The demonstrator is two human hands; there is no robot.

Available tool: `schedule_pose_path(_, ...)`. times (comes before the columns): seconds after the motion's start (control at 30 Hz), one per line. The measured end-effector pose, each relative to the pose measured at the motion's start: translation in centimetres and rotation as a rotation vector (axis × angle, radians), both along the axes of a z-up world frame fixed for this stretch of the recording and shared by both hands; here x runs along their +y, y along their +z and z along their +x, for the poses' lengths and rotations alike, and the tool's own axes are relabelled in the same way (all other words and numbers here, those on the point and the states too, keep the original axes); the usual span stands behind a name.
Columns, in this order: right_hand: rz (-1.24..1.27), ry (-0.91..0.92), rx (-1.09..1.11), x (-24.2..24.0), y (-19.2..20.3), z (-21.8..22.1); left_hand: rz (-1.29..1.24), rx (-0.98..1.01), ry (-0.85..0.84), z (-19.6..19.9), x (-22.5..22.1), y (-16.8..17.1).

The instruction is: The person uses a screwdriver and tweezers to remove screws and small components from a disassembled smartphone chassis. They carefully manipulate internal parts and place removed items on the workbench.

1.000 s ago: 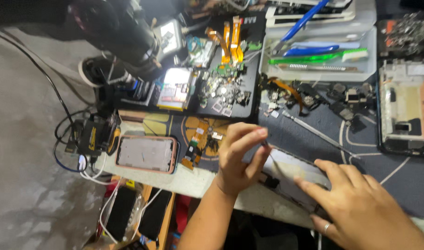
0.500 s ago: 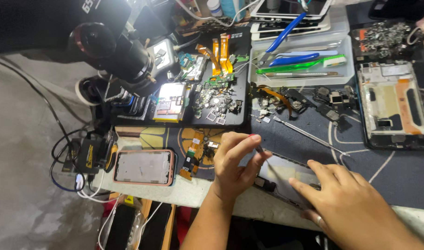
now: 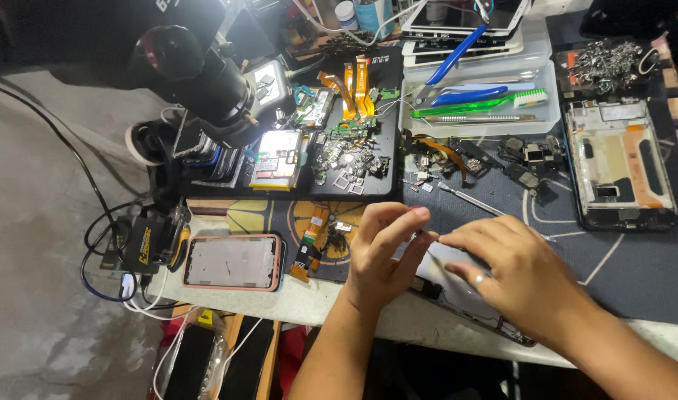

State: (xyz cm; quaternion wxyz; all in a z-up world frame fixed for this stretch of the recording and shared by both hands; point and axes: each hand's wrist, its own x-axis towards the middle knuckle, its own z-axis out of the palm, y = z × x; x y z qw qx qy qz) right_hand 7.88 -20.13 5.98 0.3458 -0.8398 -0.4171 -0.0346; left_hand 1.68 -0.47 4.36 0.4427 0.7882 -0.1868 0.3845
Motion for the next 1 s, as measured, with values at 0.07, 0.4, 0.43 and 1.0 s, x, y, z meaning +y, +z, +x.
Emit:
schedule_pose_path(0.07,0.045,0.002,0.011,0.6,-0.1,0.4,0.040,-0.043,0.023,-0.1,0.1,0.1)
schedule_pose_path(0.4,-0.016,-0.092,0.092,2.0,-1.0,1.7,0.042,-0.052,0.025,-0.3,0.1,0.2)
schedule_pose_path(0.43,-0.034,-0.097,0.089,2.1,-1.0,1.7,0.039,-0.052,0.024,-0.3,0.2,0.2)
schedule_pose_path(1.0,-0.099,-0.140,-0.040,2.4,-0.7,0.8,-0.003,-0.003,0.026,0.1,0.3,-0.4)
